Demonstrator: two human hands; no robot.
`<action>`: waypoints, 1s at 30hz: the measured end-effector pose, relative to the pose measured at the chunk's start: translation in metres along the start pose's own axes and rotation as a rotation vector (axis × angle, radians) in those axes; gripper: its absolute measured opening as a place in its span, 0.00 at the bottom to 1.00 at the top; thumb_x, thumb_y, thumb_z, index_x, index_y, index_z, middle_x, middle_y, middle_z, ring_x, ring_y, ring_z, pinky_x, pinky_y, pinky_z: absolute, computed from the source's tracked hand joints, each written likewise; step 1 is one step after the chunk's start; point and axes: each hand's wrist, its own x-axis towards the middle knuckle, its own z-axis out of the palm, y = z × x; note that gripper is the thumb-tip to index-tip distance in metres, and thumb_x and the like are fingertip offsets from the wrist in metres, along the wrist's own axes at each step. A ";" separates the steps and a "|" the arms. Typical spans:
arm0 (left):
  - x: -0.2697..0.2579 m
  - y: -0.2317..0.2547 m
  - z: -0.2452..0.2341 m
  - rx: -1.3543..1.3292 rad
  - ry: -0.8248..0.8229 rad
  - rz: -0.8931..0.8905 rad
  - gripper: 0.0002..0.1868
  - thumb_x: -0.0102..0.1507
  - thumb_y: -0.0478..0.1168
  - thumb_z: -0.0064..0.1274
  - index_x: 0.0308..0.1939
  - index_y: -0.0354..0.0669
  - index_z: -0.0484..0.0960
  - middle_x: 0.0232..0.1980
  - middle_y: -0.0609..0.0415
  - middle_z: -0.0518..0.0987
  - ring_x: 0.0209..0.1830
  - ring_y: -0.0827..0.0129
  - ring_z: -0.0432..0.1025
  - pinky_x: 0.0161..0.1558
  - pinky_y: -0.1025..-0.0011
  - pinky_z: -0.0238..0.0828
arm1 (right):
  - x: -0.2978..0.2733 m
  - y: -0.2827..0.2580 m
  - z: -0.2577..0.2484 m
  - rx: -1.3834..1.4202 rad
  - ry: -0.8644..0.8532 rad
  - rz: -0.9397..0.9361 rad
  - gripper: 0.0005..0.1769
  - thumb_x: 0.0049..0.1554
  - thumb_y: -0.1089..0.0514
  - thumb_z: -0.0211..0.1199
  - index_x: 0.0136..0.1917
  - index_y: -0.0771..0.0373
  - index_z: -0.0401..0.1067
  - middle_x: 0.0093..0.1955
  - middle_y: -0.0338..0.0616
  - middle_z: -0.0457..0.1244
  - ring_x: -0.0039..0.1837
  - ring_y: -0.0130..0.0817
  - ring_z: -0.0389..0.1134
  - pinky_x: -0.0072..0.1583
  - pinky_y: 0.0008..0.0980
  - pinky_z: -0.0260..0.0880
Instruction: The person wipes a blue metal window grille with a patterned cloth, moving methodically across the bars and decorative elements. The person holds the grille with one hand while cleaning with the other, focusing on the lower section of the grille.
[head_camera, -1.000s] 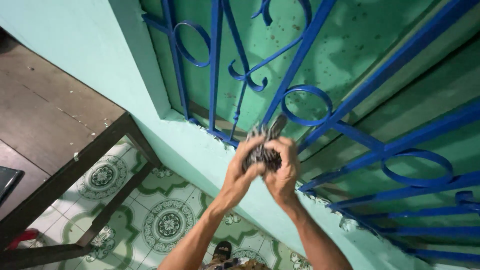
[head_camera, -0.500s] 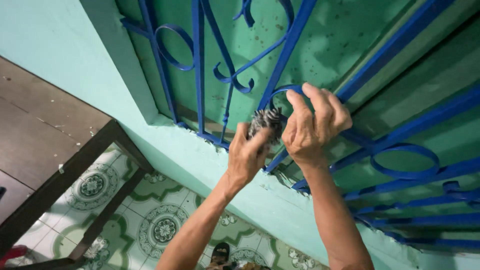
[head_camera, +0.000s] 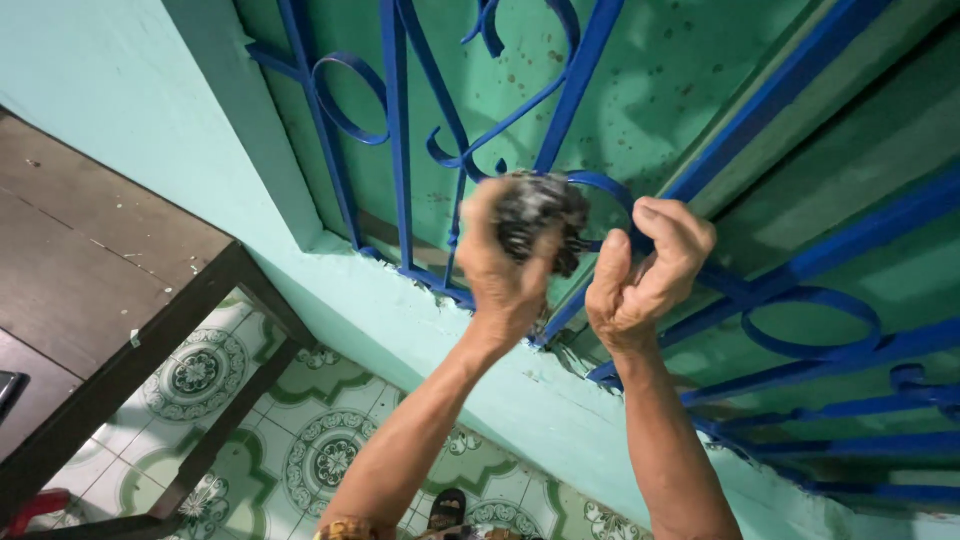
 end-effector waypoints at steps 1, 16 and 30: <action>-0.003 0.000 0.005 0.074 -0.057 0.056 0.30 0.54 0.40 0.67 0.59 0.54 0.74 0.46 0.49 0.79 0.45 0.47 0.78 0.44 0.54 0.76 | -0.001 0.000 -0.001 -0.007 0.000 -0.002 0.13 0.65 0.62 0.57 0.56 0.76 0.69 0.56 0.57 0.63 0.58 0.49 0.64 0.61 0.46 0.63; 0.020 -0.004 0.007 0.340 -0.443 0.968 0.08 0.61 0.33 0.54 0.44 0.48 0.81 0.45 0.44 0.72 0.41 0.47 0.69 0.39 0.58 0.70 | 0.008 -0.009 -0.016 0.160 -0.042 0.154 0.11 0.66 0.63 0.55 0.53 0.77 0.68 0.46 0.50 0.65 0.51 0.49 0.68 0.54 0.42 0.70; 0.013 0.017 -0.003 0.456 -0.433 0.735 0.09 0.56 0.31 0.55 0.39 0.42 0.78 0.39 0.50 0.66 0.33 0.52 0.67 0.32 0.59 0.68 | 0.009 -0.015 -0.026 0.330 -0.041 0.344 0.07 0.66 0.66 0.55 0.51 0.75 0.68 0.44 0.49 0.64 0.48 0.43 0.69 0.49 0.35 0.72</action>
